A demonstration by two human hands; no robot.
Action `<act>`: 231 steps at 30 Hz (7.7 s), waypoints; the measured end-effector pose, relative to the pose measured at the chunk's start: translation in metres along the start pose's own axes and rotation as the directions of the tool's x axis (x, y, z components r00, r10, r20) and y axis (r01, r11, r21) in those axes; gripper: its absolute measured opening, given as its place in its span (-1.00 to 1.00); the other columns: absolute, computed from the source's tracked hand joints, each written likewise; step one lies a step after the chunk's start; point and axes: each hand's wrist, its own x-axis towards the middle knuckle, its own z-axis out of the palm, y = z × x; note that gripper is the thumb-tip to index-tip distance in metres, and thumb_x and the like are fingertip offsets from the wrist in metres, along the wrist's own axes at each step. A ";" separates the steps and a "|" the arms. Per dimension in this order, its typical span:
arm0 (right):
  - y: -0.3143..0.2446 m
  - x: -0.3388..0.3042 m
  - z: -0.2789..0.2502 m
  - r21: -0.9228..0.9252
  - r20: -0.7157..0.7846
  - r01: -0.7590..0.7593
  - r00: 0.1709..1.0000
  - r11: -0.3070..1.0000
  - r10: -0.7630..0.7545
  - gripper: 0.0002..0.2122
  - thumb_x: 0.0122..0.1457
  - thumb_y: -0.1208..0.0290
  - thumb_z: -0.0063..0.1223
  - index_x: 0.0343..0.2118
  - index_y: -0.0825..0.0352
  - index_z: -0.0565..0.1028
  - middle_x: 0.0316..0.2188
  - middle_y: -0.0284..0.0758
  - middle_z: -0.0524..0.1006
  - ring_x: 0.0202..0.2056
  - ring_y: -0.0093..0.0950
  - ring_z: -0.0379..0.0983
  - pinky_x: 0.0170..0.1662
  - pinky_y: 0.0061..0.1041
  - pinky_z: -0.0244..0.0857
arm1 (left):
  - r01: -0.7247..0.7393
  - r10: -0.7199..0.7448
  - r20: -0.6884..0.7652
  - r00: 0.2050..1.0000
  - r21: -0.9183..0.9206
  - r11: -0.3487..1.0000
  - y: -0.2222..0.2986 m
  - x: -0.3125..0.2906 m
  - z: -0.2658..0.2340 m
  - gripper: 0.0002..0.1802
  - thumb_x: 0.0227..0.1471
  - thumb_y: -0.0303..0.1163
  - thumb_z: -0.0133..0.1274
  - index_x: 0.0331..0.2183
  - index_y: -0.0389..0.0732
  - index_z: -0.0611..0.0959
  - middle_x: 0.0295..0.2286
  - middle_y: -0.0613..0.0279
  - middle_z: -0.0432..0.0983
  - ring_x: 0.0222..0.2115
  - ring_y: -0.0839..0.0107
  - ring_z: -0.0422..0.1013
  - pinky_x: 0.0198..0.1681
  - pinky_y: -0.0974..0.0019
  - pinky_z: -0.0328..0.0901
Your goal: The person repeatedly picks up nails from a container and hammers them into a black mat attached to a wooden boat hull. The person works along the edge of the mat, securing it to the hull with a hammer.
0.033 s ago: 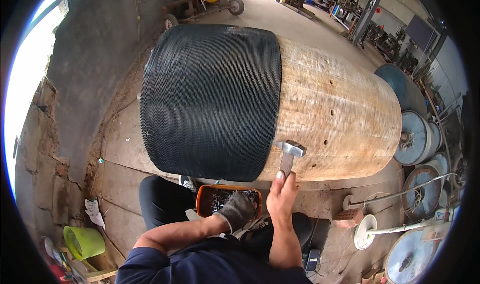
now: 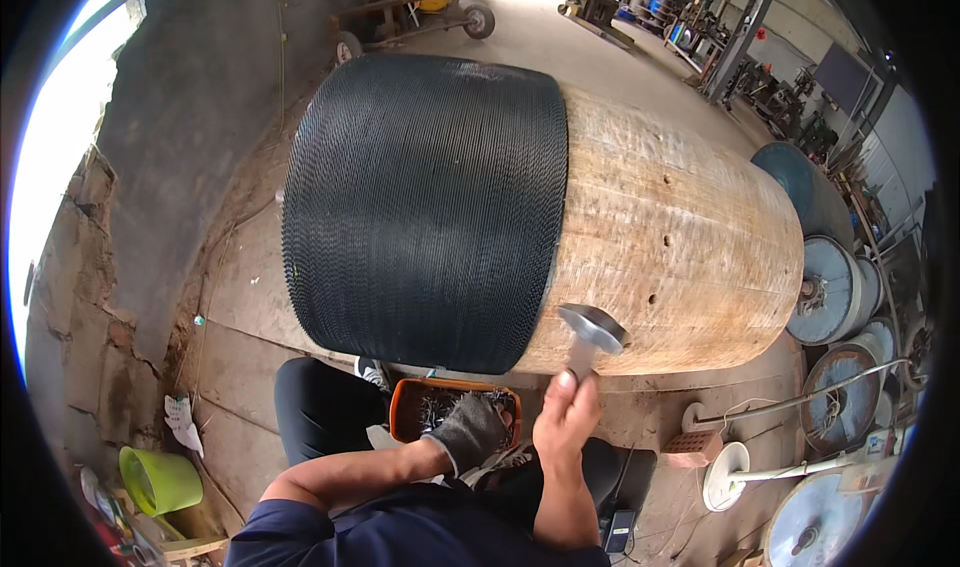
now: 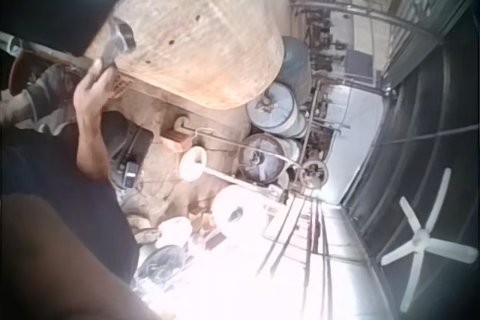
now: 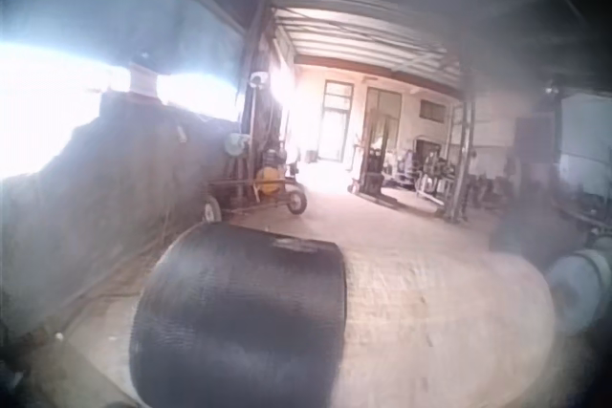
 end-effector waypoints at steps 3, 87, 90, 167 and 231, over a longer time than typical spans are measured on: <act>-0.015 0.021 0.001 0.247 -0.475 0.393 0.846 0.886 -0.243 -0.72 0.44 0.25 -0.19 -0.27 0.41 0.37 -0.49 -0.27 0.43 -0.57 -0.51 0.34 -0.51 -0.47 0.23 | -0.088 0.093 -0.083 0.992 0.059 0.994 -0.004 0.008 -0.008 -0.84 0.08 -0.39 -0.04 -0.38 -0.28 0.56 -0.49 0.05 0.50 -0.45 0.06 0.47 -0.42 -0.01 0.30; 0.022 -0.009 -0.005 0.058 -0.256 0.173 0.954 0.983 -0.153 -0.77 0.31 0.44 -0.08 -0.09 0.50 0.41 -0.45 -0.03 0.52 -0.44 0.00 0.52 -0.36 -0.16 0.39 | 0.046 0.092 -0.668 0.738 0.186 0.981 0.011 0.074 -0.089 -0.19 -0.16 -0.49 0.25 0.17 -0.39 0.36 -0.09 -0.07 0.38 -0.09 -0.02 0.35 0.03 -0.12 0.26; 0.023 0.002 0.007 -0.279 0.134 -0.096 0.981 0.955 0.138 -0.74 0.36 0.34 -0.11 -0.11 0.50 0.41 -0.40 0.02 0.51 -0.42 -0.05 0.52 -0.36 -0.24 0.38 | -0.039 0.065 -0.448 0.892 0.067 0.997 0.006 0.034 -0.048 -0.53 -0.11 -0.43 0.19 -0.08 -0.25 0.55 -0.23 0.05 0.45 -0.23 0.02 0.41 -0.12 -0.07 0.30; -0.007 0.002 0.007 0.254 -0.156 0.140 0.982 0.957 -0.103 -0.75 0.44 0.31 -0.22 -0.25 0.45 0.31 -0.60 -0.37 0.35 -0.65 -0.63 0.25 -0.62 -0.59 0.15 | 0.182 0.312 -0.747 0.588 0.497 0.848 -0.101 0.113 -0.174 -0.49 -0.18 -0.59 0.18 -0.08 -0.15 0.58 -0.17 0.13 0.38 -0.20 0.11 0.41 -0.07 -0.03 0.33; 0.014 -0.020 0.011 0.387 -0.441 0.331 0.886 0.861 -0.143 -0.61 0.45 0.09 -0.24 -0.29 0.41 0.33 -0.56 -0.39 0.33 -0.62 -0.63 0.20 -0.59 -0.68 0.12 | -0.039 0.021 0.135 0.991 0.137 0.990 -0.016 -0.002 0.053 -0.81 0.01 -0.32 0.08 -0.46 -0.22 0.68 -0.45 0.08 0.58 -0.39 0.06 0.53 -0.34 0.01 0.37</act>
